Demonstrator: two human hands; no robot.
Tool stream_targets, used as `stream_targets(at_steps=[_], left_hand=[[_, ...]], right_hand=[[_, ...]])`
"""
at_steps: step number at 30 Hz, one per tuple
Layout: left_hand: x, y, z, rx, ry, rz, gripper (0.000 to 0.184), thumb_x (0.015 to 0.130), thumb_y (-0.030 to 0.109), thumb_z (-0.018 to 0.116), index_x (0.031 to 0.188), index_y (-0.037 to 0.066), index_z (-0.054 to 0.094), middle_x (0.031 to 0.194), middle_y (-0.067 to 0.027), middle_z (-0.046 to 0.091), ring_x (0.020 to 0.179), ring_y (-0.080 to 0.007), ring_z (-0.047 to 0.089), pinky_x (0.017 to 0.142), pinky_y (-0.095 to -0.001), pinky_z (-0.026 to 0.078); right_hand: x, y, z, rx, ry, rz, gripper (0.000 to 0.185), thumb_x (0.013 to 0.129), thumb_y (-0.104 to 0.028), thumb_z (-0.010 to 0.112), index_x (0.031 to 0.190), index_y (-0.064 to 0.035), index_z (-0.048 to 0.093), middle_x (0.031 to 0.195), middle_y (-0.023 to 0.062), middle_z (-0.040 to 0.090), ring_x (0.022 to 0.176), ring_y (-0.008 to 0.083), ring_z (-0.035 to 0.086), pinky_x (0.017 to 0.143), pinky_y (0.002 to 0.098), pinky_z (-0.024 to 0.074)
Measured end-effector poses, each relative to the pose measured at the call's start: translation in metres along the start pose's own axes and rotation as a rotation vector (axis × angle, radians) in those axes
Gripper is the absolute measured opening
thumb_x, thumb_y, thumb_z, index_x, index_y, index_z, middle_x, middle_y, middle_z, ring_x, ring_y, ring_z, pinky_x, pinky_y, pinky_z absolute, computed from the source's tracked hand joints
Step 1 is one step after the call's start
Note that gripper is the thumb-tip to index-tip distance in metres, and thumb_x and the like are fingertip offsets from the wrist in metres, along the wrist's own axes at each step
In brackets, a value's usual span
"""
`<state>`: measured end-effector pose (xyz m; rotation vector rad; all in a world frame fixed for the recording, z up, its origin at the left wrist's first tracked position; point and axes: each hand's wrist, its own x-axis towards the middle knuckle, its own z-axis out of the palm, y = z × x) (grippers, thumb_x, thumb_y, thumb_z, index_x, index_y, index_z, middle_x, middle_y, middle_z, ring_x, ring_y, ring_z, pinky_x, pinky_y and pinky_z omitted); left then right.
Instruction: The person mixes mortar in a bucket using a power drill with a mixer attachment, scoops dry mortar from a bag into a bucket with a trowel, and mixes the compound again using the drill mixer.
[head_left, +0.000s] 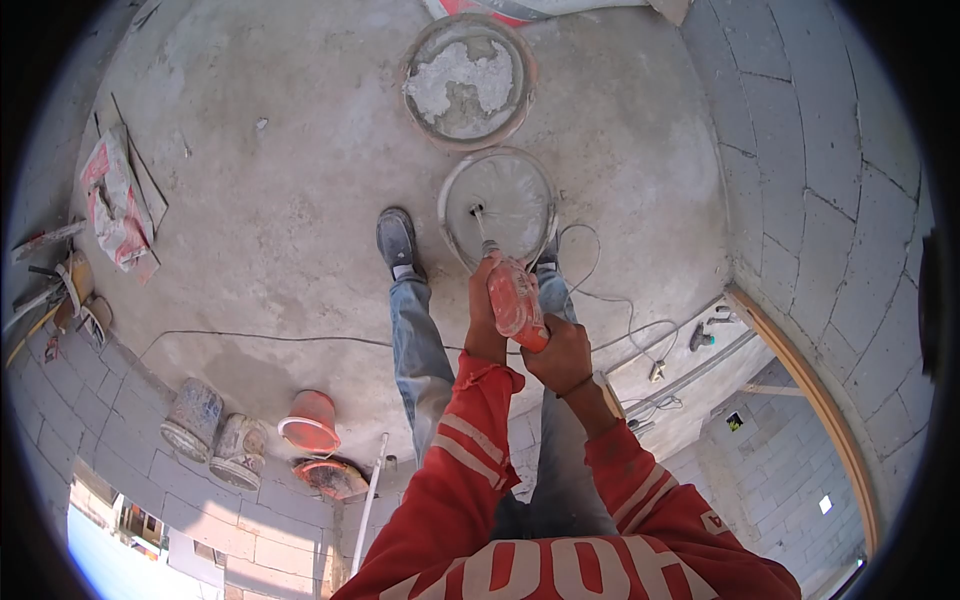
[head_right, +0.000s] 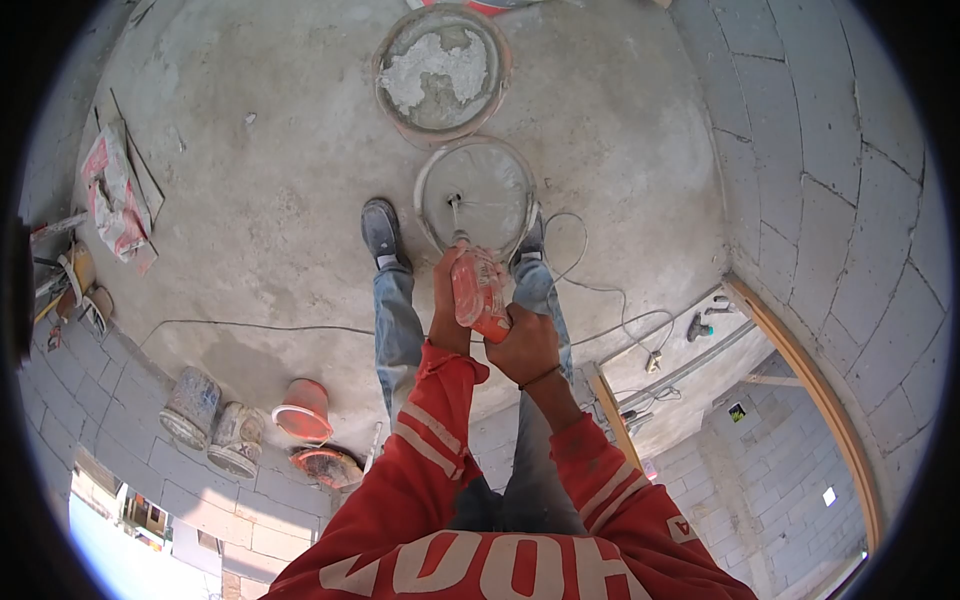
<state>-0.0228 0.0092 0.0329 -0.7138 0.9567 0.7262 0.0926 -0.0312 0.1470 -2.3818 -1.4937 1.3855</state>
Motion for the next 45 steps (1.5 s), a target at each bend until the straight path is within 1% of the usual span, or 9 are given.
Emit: stream_targets(at_steps=[2,14,17,20,23,29,32,38,45], left_hand=[[-0.004,0.0,0.004,0.013,-0.006,0.065,0.038,0.089,0.037,0.07,0.102,0.004,0.06,0.092,-0.0144,0.065,0.071,-0.0301,0.066,0.062,-0.0419,0.058],[-0.003,-0.003,-0.006,-0.031,0.006,0.044,0.03,0.091,0.034,0.069,0.106,0.011,0.058,0.097,-0.014,0.065,0.071,-0.0311,0.066,0.062,-0.0433,0.058],[-0.001,-0.006,-0.011,-0.032,0.014,0.061,0.031,0.092,0.036,0.067,0.104,0.008,0.061,0.092,-0.014,0.066,0.074,-0.0328,0.068,0.064,-0.0471,0.059],[0.001,-0.009,-0.021,-0.037,-0.09,0.046,0.03,0.092,0.036,0.066,0.104,0.009,0.06,0.094,-0.0142,0.066,0.074,-0.0328,0.067,0.065,-0.0471,0.059],[-0.001,-0.012,-0.021,-0.024,0.002,0.046,0.031,0.092,0.036,0.066,0.104,0.009,0.06,0.095,-0.014,0.066,0.074,-0.0325,0.067,0.065,-0.0469,0.059],[-0.007,-0.016,-0.023,-0.016,-0.008,0.056,0.031,0.093,0.037,0.067,0.104,0.009,0.061,0.096,-0.0136,0.065,0.073,-0.0323,0.067,0.065,-0.0467,0.059],[-0.011,-0.016,-0.021,-0.044,0.031,-0.021,0.037,0.093,0.036,0.067,0.108,0.004,0.058,0.093,-0.013,0.064,0.073,-0.0315,0.066,0.062,-0.0442,0.057],[-0.014,-0.024,-0.026,-0.005,0.034,0.023,0.042,0.093,0.039,0.066,0.108,0.001,0.059,0.092,-0.0133,0.065,0.073,-0.0313,0.066,0.064,-0.0432,0.057],[-0.007,-0.031,-0.042,0.002,0.022,-0.023,0.049,0.091,0.044,0.068,0.107,-0.001,0.061,0.086,-0.0175,0.064,0.071,-0.0327,0.067,0.065,-0.0424,0.059]], right_hand=[[0.0,-0.001,0.001,-0.008,-0.002,-0.003,0.021,0.073,-0.018,0.076,0.083,-0.0011,0.067,0.074,0.0256,0.069,0.075,0.0476,0.07,0.068,0.0537,0.0565],[-0.005,0.004,0.007,0.022,-0.014,-0.034,0.023,0.075,-0.019,0.078,0.082,-0.0011,0.065,0.074,0.0254,0.069,0.075,0.0483,0.07,0.067,0.0536,0.056],[-0.007,0.005,0.008,0.034,-0.018,-0.027,0.023,0.075,-0.019,0.078,0.082,-0.0012,0.065,0.075,0.0255,0.069,0.076,0.0485,0.07,0.067,0.0539,0.0562],[-0.01,0.005,0.008,0.007,-0.018,-0.02,0.023,0.075,-0.019,0.078,0.083,-0.0011,0.065,0.075,0.0257,0.069,0.077,0.0488,0.07,0.068,0.054,0.0563],[-0.014,0.002,0.006,0.007,-0.037,0.001,0.023,0.074,-0.018,0.078,0.083,-0.001,0.065,0.076,0.0258,0.069,0.077,0.0487,0.07,0.068,0.0541,0.0563],[-0.02,0.009,0.009,0.014,-0.045,0.008,0.023,0.074,-0.018,0.078,0.083,-0.0008,0.066,0.076,0.0258,0.069,0.077,0.0488,0.07,0.069,0.0543,0.0562],[-0.023,0.016,0.014,0.02,-0.043,0.008,0.023,0.074,-0.018,0.077,0.083,-0.0008,0.066,0.076,0.0257,0.069,0.078,0.049,0.07,0.068,0.0545,0.0561],[-0.029,0.016,0.013,0.007,-0.062,0.045,0.022,0.074,-0.019,0.078,0.082,-0.0016,0.066,0.077,0.0256,0.07,0.079,0.0493,0.07,0.069,0.0554,0.0561],[-0.035,0.016,0.01,-0.011,-0.054,0.07,0.022,0.074,-0.02,0.078,0.082,-0.0022,0.066,0.077,0.0255,0.07,0.079,0.0492,0.07,0.069,0.0556,0.0561]])
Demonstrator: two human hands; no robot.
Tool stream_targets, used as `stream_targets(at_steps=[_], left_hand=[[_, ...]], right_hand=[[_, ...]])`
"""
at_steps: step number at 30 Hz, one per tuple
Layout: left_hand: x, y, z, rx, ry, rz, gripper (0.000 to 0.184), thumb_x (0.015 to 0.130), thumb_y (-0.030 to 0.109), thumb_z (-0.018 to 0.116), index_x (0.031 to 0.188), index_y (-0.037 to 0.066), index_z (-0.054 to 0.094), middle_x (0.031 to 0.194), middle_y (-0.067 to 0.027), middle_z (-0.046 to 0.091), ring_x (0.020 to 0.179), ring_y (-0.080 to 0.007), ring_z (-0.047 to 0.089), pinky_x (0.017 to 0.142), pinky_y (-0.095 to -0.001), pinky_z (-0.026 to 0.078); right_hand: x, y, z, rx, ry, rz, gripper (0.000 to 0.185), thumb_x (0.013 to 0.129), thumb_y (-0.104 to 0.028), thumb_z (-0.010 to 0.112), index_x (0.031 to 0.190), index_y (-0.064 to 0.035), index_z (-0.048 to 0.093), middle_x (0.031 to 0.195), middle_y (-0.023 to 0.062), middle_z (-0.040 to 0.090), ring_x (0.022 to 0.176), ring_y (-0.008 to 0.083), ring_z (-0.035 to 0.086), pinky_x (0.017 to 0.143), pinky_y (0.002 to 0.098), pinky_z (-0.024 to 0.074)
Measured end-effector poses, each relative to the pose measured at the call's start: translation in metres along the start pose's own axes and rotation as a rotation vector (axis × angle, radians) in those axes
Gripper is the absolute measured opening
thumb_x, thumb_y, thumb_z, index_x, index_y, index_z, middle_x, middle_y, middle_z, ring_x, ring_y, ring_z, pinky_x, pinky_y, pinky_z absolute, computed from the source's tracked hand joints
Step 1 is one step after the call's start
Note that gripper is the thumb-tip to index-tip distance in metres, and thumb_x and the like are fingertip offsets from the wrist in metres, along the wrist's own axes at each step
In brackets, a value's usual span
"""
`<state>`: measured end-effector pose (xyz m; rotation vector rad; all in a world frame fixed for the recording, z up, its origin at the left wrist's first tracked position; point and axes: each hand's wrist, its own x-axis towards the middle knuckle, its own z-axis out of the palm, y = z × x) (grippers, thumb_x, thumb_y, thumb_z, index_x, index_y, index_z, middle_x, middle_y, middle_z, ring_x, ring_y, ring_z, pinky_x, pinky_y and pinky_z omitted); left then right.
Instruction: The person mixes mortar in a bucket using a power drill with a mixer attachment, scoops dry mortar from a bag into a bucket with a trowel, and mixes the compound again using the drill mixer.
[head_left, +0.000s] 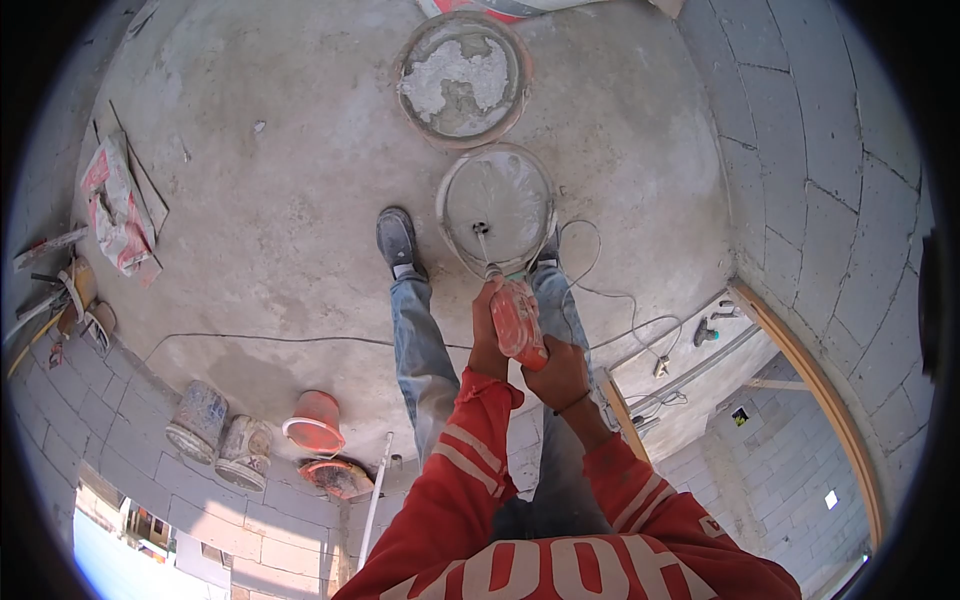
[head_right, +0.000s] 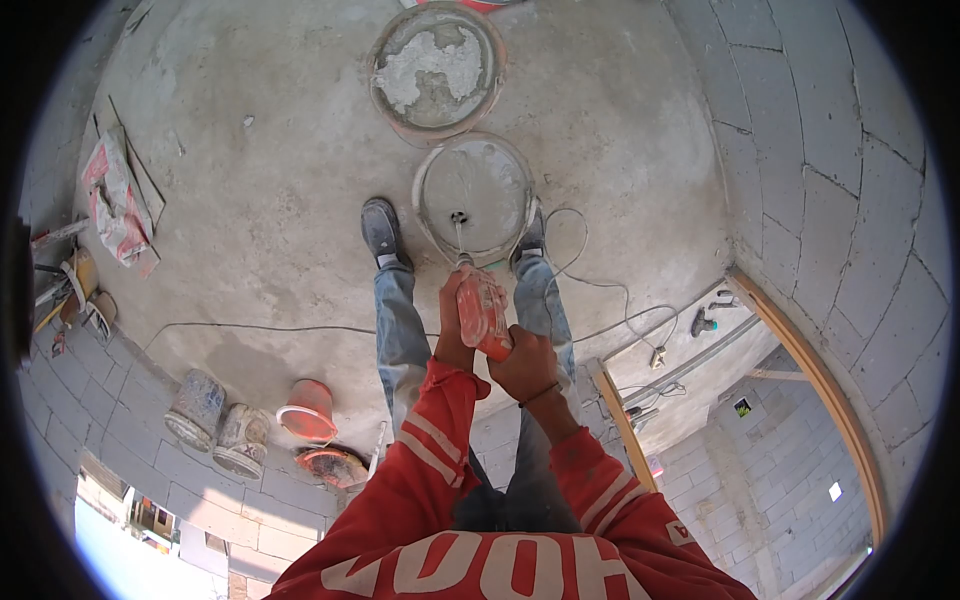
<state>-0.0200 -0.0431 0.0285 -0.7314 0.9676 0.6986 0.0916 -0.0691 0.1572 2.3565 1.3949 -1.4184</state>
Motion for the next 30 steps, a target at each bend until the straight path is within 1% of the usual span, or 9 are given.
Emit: stream_targets(at_steps=[2,5,11,17,20,22,26,29,30], left_hand=[[-0.003,-0.001,0.005,0.007,0.022,0.056,0.051,0.091,0.046,0.067,0.108,-0.002,0.061,0.084,-0.0193,0.065,0.07,-0.0332,0.067,0.064,-0.0418,0.058],[0.0,0.0,-0.004,0.0,-0.03,0.022,0.05,0.091,0.046,0.067,0.106,-0.001,0.061,0.084,-0.0199,0.065,0.07,-0.0334,0.067,0.063,-0.0417,0.058],[-0.005,0.005,0.006,0.012,-0.03,-0.005,0.043,0.092,0.042,0.067,0.104,0.001,0.061,0.089,-0.0154,0.065,0.073,-0.0332,0.067,0.064,-0.0433,0.059],[-0.002,0.0,0.006,-0.045,-0.018,0.042,0.043,0.092,0.042,0.067,0.104,0.002,0.061,0.089,-0.0152,0.065,0.072,-0.033,0.067,0.064,-0.0438,0.058],[-0.004,0.001,0.009,-0.036,0.016,0.022,0.036,0.094,0.041,0.065,0.1,0.005,0.063,0.091,-0.0141,0.068,0.071,-0.0318,0.068,0.062,-0.0427,0.058],[-0.001,0.001,0.008,-0.022,0.004,0.018,0.038,0.094,0.041,0.066,0.1,0.004,0.063,0.09,-0.0138,0.068,0.072,-0.0316,0.068,0.062,-0.0424,0.058],[0.0,0.004,0.001,0.001,-0.043,-0.047,0.048,0.091,0.043,0.068,0.107,-0.001,0.061,0.088,-0.0159,0.066,0.072,-0.0323,0.067,0.066,-0.0432,0.058],[-0.002,0.003,0.01,-0.015,0.032,-0.01,0.047,0.091,0.043,0.069,0.107,-0.001,0.061,0.089,-0.0153,0.066,0.072,-0.032,0.067,0.066,-0.0438,0.059],[0.0,0.001,0.009,-0.018,0.009,-0.018,0.046,0.091,0.042,0.069,0.107,0.0,0.061,0.09,-0.0151,0.066,0.072,-0.0319,0.067,0.066,-0.0438,0.059]], right_hand=[[0.0,0.0,0.001,0.004,0.009,-0.015,0.022,0.074,-0.02,0.077,0.082,-0.0023,0.066,0.077,0.0251,0.07,0.079,0.0491,0.07,0.069,0.0556,0.056],[0.001,-0.002,0.0,0.005,0.009,-0.023,0.021,0.075,-0.019,0.077,0.081,-0.0026,0.065,0.077,0.0243,0.07,0.079,0.049,0.07,0.069,0.0558,0.0558],[0.001,-0.001,0.002,0.014,0.006,-0.021,0.02,0.074,-0.018,0.077,0.081,-0.0029,0.065,0.076,0.0235,0.069,0.077,0.0488,0.069,0.067,0.0549,0.0553],[0.002,0.0,-0.001,0.023,0.024,-0.055,0.02,0.073,-0.016,0.077,0.082,-0.0021,0.065,0.076,0.0233,0.069,0.077,0.0483,0.069,0.066,0.0535,0.055],[0.001,-0.003,-0.002,0.035,0.022,-0.046,0.02,0.073,-0.016,0.077,0.081,-0.002,0.065,0.076,0.0232,0.068,0.077,0.0483,0.069,0.066,0.0536,0.0546],[0.005,0.002,0.0,0.067,0.075,-0.076,0.021,0.073,-0.017,0.078,0.081,-0.0021,0.064,0.075,0.0232,0.068,0.077,0.0483,0.069,0.066,0.0538,0.0546],[0.001,0.0,-0.001,0.015,0.033,-0.06,0.021,0.073,-0.017,0.078,0.08,-0.0022,0.064,0.075,0.0234,0.068,0.077,0.048,0.069,0.066,0.0535,0.0547],[0.003,-0.001,-0.004,0.009,0.024,-0.044,0.021,0.073,-0.017,0.078,0.08,-0.0022,0.064,0.075,0.0235,0.068,0.076,0.048,0.069,0.066,0.0533,0.0549],[0.004,0.001,-0.003,0.017,0.028,-0.043,0.021,0.074,-0.017,0.078,0.08,-0.0022,0.064,0.075,0.0236,0.068,0.076,0.0481,0.069,0.066,0.0534,0.055]])
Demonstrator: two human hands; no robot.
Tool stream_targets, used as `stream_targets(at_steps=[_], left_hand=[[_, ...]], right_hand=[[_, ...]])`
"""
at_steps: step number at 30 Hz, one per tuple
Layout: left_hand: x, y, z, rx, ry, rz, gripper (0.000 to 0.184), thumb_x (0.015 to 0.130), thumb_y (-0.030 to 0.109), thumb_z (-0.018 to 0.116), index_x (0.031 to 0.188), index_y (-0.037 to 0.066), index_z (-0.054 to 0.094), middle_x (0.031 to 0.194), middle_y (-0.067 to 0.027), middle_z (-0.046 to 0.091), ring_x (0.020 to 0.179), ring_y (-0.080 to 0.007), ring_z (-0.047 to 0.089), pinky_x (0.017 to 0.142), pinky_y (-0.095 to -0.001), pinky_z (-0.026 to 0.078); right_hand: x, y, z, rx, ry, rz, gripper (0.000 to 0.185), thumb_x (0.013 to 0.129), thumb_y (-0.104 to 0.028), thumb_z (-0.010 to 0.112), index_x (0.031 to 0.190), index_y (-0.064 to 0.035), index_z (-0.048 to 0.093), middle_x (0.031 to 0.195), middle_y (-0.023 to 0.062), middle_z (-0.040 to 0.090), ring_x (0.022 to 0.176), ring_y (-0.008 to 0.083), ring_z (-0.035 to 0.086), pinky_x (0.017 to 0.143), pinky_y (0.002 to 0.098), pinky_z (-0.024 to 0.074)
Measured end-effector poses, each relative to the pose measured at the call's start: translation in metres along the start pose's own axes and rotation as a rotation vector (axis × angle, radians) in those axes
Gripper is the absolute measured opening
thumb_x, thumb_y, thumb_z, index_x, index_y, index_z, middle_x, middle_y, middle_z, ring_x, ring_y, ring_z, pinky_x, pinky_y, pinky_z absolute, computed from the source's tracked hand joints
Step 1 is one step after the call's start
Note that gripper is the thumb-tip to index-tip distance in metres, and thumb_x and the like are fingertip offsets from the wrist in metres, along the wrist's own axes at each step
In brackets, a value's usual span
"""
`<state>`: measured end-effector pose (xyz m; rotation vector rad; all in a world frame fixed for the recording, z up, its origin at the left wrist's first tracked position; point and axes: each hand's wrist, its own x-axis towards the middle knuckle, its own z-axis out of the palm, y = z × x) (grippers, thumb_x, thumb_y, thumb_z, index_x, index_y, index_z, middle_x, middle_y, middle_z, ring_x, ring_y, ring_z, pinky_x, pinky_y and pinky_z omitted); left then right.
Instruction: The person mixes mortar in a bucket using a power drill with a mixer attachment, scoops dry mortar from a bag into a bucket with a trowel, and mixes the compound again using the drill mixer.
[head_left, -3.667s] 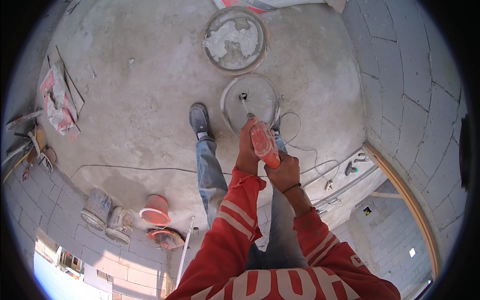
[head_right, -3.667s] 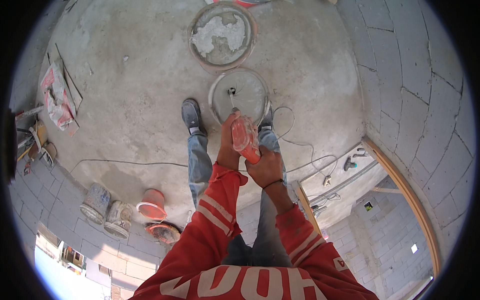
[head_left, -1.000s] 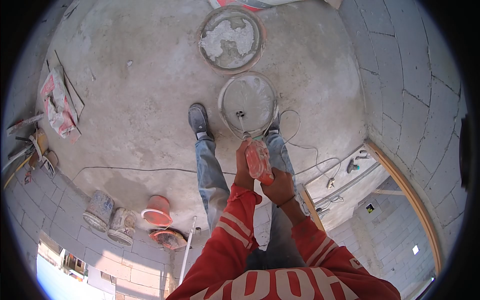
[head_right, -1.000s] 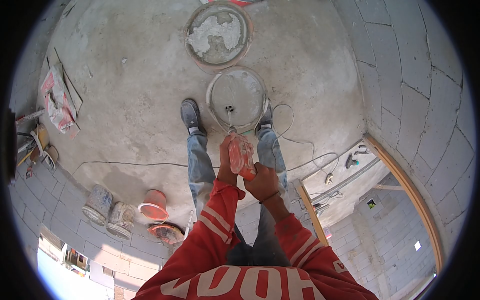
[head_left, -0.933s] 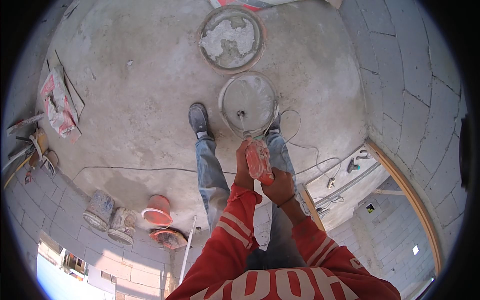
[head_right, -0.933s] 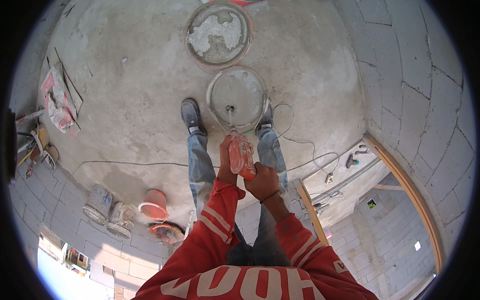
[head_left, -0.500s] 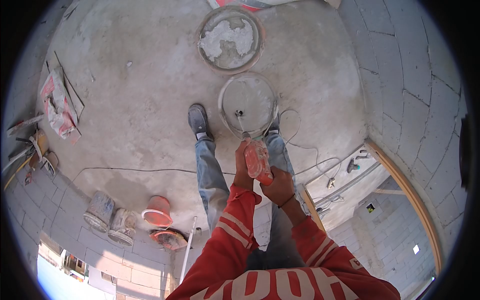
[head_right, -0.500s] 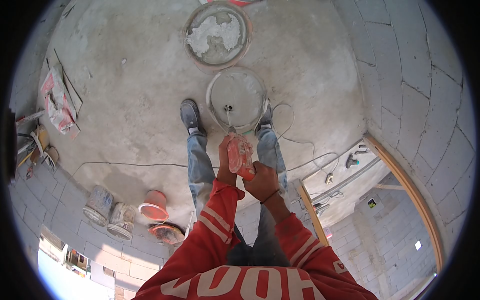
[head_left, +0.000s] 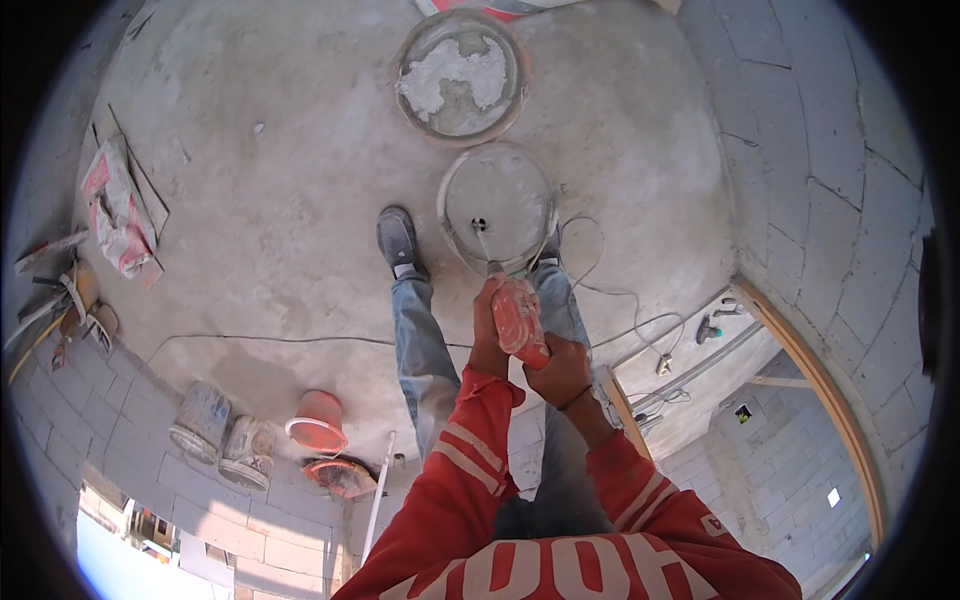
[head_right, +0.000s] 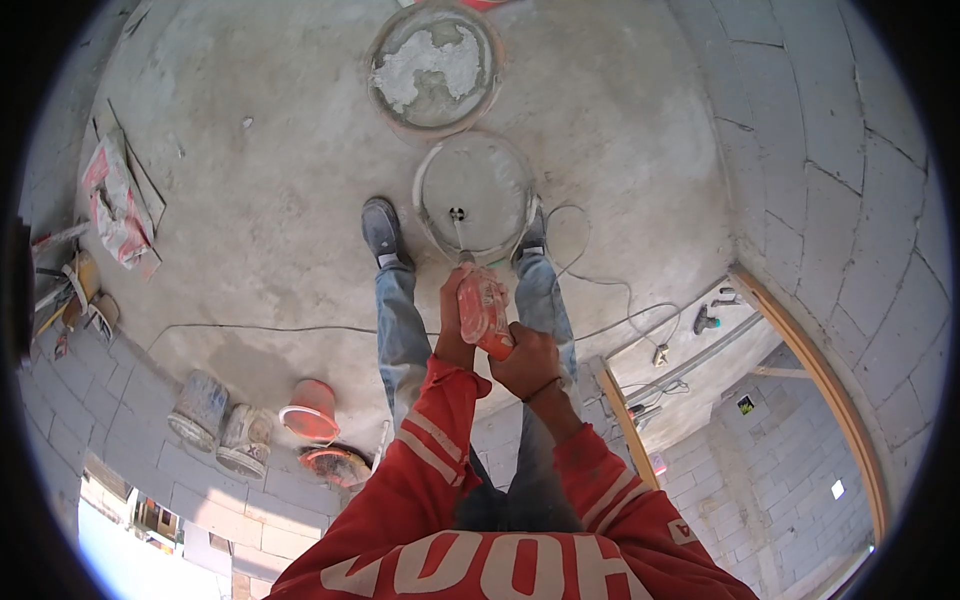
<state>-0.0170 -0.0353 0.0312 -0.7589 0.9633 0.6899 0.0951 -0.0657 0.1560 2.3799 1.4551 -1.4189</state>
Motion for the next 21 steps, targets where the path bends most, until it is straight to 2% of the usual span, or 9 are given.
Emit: stream_targets(at_steps=[5,8,11,17,21], left_hand=[[-0.005,-0.002,0.002,0.002,-0.024,0.041,0.042,0.091,0.04,0.07,0.106,0.002,0.061,0.094,-0.014,0.065,0.075,-0.0318,0.067,0.067,-0.0439,0.059],[-0.005,-0.001,-0.004,-0.03,-0.076,-0.005,0.038,0.091,0.039,0.07,0.106,0.004,0.061,0.094,-0.0135,0.065,0.075,-0.0319,0.067,0.067,-0.0446,0.059],[-0.006,-0.002,0.001,0.02,-0.005,0.043,0.039,0.091,0.039,0.069,0.106,0.005,0.061,0.093,-0.0131,0.065,0.075,-0.0318,0.067,0.067,-0.0446,0.059],[-0.007,-0.001,-0.001,0.044,-0.027,0.05,0.041,0.09,0.04,0.07,0.108,0.005,0.06,0.096,-0.0131,0.064,0.076,-0.0314,0.067,0.068,-0.0443,0.059],[-0.006,-0.003,-0.003,0.023,0.039,-0.007,0.037,0.094,0.04,0.065,0.107,0.006,0.06,0.094,-0.0138,0.067,0.073,-0.0314,0.067,0.064,-0.0446,0.058]], right_hand=[[-0.002,0.008,0.004,0.029,0.011,-0.008,0.022,0.074,-0.018,0.078,0.081,-0.0022,0.064,0.075,0.0239,0.068,0.076,0.0485,0.069,0.065,0.0539,0.0551],[-0.002,0.009,0.003,0.011,0.005,-0.011,0.022,0.074,-0.017,0.077,0.081,-0.0019,0.064,0.074,0.0244,0.068,0.076,0.0489,0.069,0.065,0.0538,0.055],[-0.003,0.007,0.003,0.048,-0.001,-0.014,0.022,0.074,-0.017,0.078,0.081,-0.0016,0.063,0.074,0.0249,0.068,0.077,0.0494,0.069,0.064,0.0538,0.0549],[-0.004,0.01,0.008,0.056,-0.004,0.009,0.022,0.074,-0.016,0.078,0.082,-0.0018,0.064,0.075,0.0256,0.068,0.077,0.0502,0.068,0.065,0.0552,0.0545],[-0.006,0.018,0.013,0.068,-0.002,0.009,0.021,0.074,-0.017,0.078,0.082,-0.0027,0.064,0.074,0.0252,0.068,0.077,0.0503,0.068,0.065,0.0554,0.0541]])
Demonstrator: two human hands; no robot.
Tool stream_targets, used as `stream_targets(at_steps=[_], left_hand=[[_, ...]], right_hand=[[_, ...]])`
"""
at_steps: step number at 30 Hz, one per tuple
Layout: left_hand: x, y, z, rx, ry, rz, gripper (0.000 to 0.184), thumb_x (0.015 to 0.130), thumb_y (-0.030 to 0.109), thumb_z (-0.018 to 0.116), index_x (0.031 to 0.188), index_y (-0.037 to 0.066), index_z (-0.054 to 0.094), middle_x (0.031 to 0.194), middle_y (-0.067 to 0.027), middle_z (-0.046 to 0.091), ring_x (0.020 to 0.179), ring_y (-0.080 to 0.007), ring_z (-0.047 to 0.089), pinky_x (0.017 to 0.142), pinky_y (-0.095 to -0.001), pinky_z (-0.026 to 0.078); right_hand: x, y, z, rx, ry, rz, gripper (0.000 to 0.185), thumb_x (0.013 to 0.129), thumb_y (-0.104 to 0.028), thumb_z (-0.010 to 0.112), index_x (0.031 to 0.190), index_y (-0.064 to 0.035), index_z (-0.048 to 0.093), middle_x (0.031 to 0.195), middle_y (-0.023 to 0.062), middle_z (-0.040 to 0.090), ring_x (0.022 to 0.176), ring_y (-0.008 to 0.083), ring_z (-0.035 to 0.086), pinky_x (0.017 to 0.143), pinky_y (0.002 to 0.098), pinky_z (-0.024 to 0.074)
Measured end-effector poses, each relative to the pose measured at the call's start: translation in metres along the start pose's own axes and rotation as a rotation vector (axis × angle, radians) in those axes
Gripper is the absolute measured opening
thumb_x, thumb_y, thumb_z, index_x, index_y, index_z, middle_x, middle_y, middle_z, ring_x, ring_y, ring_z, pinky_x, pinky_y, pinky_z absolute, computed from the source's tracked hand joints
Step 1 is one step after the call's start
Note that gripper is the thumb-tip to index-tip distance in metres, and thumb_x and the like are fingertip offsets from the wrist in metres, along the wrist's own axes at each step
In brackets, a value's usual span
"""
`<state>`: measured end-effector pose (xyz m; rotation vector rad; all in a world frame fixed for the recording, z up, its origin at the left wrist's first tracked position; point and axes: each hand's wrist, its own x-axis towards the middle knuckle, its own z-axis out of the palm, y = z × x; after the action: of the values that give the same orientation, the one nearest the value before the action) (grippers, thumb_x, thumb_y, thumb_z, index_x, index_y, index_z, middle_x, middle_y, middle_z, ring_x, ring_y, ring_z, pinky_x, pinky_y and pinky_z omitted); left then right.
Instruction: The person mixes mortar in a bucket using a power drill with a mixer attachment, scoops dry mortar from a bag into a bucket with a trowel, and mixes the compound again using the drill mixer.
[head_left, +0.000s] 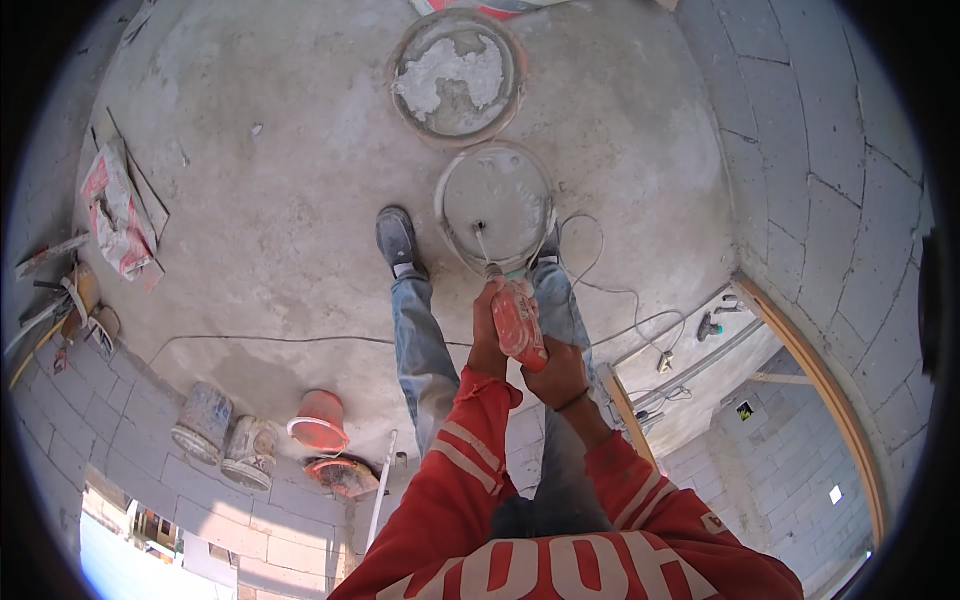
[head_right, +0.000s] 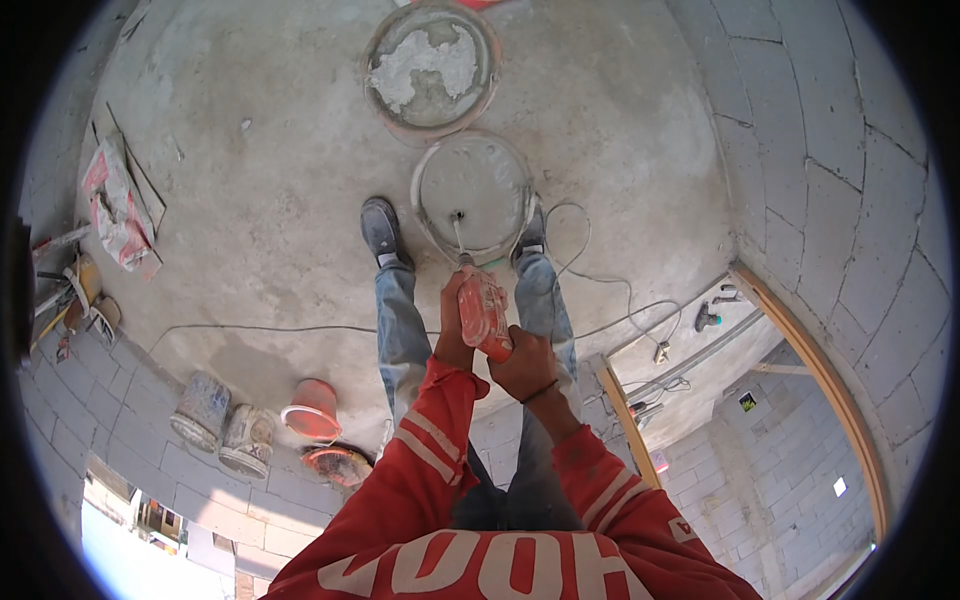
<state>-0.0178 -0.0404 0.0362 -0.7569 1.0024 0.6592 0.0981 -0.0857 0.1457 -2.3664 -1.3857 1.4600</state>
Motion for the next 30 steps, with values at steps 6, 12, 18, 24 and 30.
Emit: stream_targets(at_steps=[6,12,18,24,30], left_hand=[[0.0,0.002,-0.007,0.034,-0.001,-0.035,0.037,0.094,0.039,0.066,0.108,0.005,0.06,0.096,-0.0136,0.066,0.075,-0.0315,0.067,0.066,-0.044,0.059],[0.001,0.005,-0.013,0.061,0.002,-0.03,0.039,0.094,0.037,0.065,0.107,0.0,0.062,0.092,-0.0142,0.065,0.074,-0.0317,0.067,0.067,-0.0429,0.059],[0.004,0.001,-0.014,0.061,0.007,-0.019,0.04,0.094,0.038,0.065,0.104,-0.001,0.062,0.086,-0.0134,0.064,0.072,-0.0307,0.066,0.066,-0.0415,0.058],[0.009,0.0,-0.021,0.105,-0.038,-0.044,0.041,0.094,0.04,0.065,0.104,0.0,0.062,0.085,-0.0131,0.064,0.071,-0.0301,0.066,0.067,-0.0425,0.057],[0.008,-0.005,0.001,0.095,-0.022,-0.009,0.039,0.094,0.04,0.065,0.103,0.002,0.062,0.086,-0.012,0.064,0.072,-0.0299,0.066,0.067,-0.0426,0.057]], right_hand=[[-0.006,0.004,0.009,0.001,-0.004,0.021,0.021,0.074,-0.017,0.078,0.082,-0.0028,0.064,0.074,0.0239,0.068,0.078,0.0487,0.069,0.066,0.0539,0.0545],[-0.01,-0.001,0.011,0.022,-0.032,0.069,0.022,0.074,-0.015,0.077,0.092,-0.0035,0.071,0.077,0.0226,0.071,0.079,0.0475,0.07,0.068,0.0519,0.0562],[-0.013,0.005,0.017,0.05,-0.016,0.046,0.021,0.074,-0.014,0.076,0.09,-0.0029,0.069,0.078,0.022,0.071,0.079,0.047,0.07,0.069,0.0515,0.0562],[-0.012,0.011,0.016,0.026,-0.016,0.032,0.022,0.073,-0.017,0.077,0.085,-0.003,0.065,0.077,0.0229,0.07,0.078,0.048,0.069,0.069,0.0538,0.0554],[-0.008,0.013,0.007,0.003,0.026,0.035,0.024,0.072,-0.018,0.079,0.085,-0.0031,0.065,0.076,0.0226,0.07,0.078,0.048,0.07,0.069,0.0534,0.0562]])
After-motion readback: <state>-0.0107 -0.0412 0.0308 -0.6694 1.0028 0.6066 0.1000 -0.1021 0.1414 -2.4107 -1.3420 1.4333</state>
